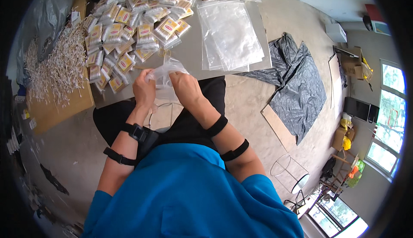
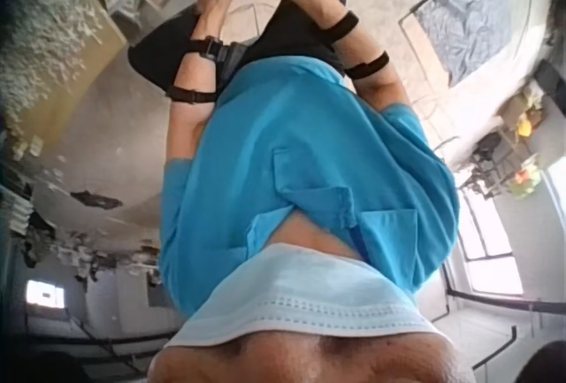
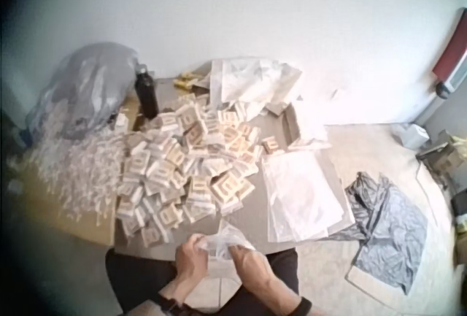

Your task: Organizing small product packets and placing them into larger plastic bags for packaging.

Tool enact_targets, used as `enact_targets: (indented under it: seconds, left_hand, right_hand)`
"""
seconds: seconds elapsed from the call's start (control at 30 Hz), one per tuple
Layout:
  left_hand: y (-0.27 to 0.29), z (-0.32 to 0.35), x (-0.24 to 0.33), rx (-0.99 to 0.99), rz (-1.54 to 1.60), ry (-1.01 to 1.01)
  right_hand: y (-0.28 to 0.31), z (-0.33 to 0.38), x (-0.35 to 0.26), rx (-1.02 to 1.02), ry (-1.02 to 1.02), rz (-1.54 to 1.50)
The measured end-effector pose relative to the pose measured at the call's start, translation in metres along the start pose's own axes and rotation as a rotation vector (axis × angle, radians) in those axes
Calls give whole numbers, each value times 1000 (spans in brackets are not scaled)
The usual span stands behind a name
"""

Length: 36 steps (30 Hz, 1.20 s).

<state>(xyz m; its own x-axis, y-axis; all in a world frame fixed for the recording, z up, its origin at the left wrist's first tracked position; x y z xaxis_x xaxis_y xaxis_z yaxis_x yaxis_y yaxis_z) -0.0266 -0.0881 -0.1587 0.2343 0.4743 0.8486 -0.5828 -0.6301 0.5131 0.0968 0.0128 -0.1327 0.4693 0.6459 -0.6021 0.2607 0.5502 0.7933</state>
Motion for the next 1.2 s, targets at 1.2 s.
enact_targets:
  seconds: [1.2]
  left_hand:
    - [11,-3,-5,-103,627,323]
  right_hand:
    - [-11,-164,70,376,-802,-607]
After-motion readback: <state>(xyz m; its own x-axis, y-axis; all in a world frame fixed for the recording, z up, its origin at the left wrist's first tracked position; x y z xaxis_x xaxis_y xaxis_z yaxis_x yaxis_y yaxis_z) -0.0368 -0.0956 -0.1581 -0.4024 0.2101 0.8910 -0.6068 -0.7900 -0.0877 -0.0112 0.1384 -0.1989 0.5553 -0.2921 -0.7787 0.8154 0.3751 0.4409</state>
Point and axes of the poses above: each hand's wrist, its own z-axis away from the middle knuckle, its own y-axis out of the back of the hand, x = y × z, the point moved 2 cm from there along -z, towards the middle knuckle, and after that the axes turned 1 degree about -y, right-handed, at the moved point
